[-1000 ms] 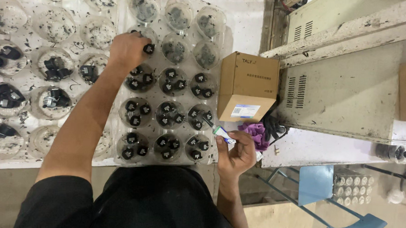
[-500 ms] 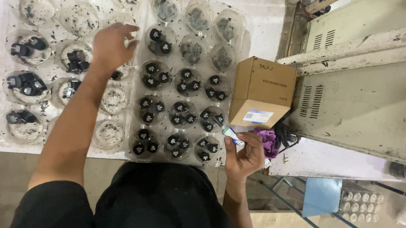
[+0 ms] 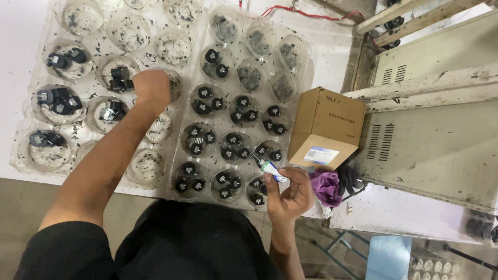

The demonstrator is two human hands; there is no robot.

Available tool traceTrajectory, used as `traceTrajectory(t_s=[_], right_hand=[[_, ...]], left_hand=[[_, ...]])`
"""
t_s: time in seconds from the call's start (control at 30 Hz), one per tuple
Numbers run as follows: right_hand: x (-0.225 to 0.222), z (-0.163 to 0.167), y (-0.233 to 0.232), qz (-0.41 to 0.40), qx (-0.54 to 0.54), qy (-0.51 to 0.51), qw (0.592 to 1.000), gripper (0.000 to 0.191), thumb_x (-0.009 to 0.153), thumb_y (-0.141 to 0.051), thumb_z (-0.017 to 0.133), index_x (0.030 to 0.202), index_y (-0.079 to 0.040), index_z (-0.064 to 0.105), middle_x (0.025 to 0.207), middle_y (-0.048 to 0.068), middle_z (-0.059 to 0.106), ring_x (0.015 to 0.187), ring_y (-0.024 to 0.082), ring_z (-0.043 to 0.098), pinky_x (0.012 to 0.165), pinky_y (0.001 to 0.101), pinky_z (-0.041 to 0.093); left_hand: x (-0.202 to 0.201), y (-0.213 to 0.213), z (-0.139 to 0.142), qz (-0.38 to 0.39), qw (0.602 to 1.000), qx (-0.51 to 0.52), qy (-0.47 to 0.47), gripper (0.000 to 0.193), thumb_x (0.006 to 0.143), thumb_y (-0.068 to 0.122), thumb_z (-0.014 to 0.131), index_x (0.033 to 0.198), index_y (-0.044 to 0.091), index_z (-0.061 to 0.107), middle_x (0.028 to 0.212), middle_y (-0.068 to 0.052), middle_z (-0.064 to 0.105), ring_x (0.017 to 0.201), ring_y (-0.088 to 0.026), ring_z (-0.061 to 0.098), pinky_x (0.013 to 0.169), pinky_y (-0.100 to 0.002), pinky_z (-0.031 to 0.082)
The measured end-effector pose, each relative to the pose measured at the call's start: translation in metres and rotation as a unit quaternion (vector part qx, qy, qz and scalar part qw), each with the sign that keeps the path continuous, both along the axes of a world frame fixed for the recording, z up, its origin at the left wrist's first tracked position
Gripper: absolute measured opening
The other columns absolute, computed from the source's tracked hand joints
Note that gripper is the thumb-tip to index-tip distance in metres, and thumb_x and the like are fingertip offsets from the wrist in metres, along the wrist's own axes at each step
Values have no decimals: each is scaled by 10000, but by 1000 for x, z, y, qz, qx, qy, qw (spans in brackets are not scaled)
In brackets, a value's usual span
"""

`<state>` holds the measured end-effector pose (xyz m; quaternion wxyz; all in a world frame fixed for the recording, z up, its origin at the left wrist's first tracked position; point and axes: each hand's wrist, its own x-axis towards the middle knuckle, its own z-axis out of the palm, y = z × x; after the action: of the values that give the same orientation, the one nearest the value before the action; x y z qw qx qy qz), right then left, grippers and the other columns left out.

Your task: The person picks black plastic socket-like components one at a time from a tray, squeezes adhesive from a small tube onto each part, and places the treated part back into the tray, repeating this across many parts. At one point they move a filled tray aside and continue with another tray of parts.

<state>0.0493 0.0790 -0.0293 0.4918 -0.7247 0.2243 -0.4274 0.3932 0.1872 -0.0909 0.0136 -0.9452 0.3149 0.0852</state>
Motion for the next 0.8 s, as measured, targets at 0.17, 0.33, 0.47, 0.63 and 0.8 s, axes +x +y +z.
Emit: traceTrajectory(t_s=[0.17, 0.33, 0.47, 0.63, 0.8], right_hand=[[1, 3, 14, 9, -1, 5, 1000, 294, 860, 115, 791, 1085, 23, 625, 1079, 117, 630, 988, 167, 645, 894, 280, 544], [1, 4, 24, 6, 5, 7, 1000, 288, 865, 112, 783, 1085, 17, 623, 1075, 110, 635, 964, 157, 650, 862, 267, 544], [2, 2, 25, -5, 20, -15, 1000, 286, 877, 114, 775, 1095, 19, 618, 1072, 97, 624, 953, 142, 645, 853, 256, 543], [-2, -7, 24, -25, 159, -35, 986, 266, 900, 86, 781, 1110, 13, 636, 990, 70, 653, 812, 91, 612, 695, 215, 493], [7, -13, 21, 6, 195, -117, 974, 319, 873, 24, 807, 1146, 7, 643, 1030, 40, 682, 890, 79, 632, 787, 205, 500]], left_hand=[[2, 3, 11, 19, 999, -22, 37, 136, 782, 188, 733, 884, 145, 813, 923, -116, 777, 896, -318, 755, 698, -403, 602], [13, 8, 19, 74, 993, -37, 83, 214, 700, 235, 802, 874, 110, 805, 929, -139, 765, 894, -338, 744, 739, -410, 607], [11, 16, 22, 30, 971, -237, 16, 420, 628, 309, 881, 953, 56, 796, 873, -180, 746, 813, -350, 704, 703, -432, 582], [-24, 29, 29, 186, 789, -462, 360, 436, 865, 168, 801, 1294, 103, 761, 964, -214, 790, 698, -181, 641, 579, -293, 453], [-94, 36, 59, 97, 631, -700, 320, 491, 842, 30, 825, 1296, -17, 645, 1183, -112, 715, 945, -119, 719, 820, -255, 633]])
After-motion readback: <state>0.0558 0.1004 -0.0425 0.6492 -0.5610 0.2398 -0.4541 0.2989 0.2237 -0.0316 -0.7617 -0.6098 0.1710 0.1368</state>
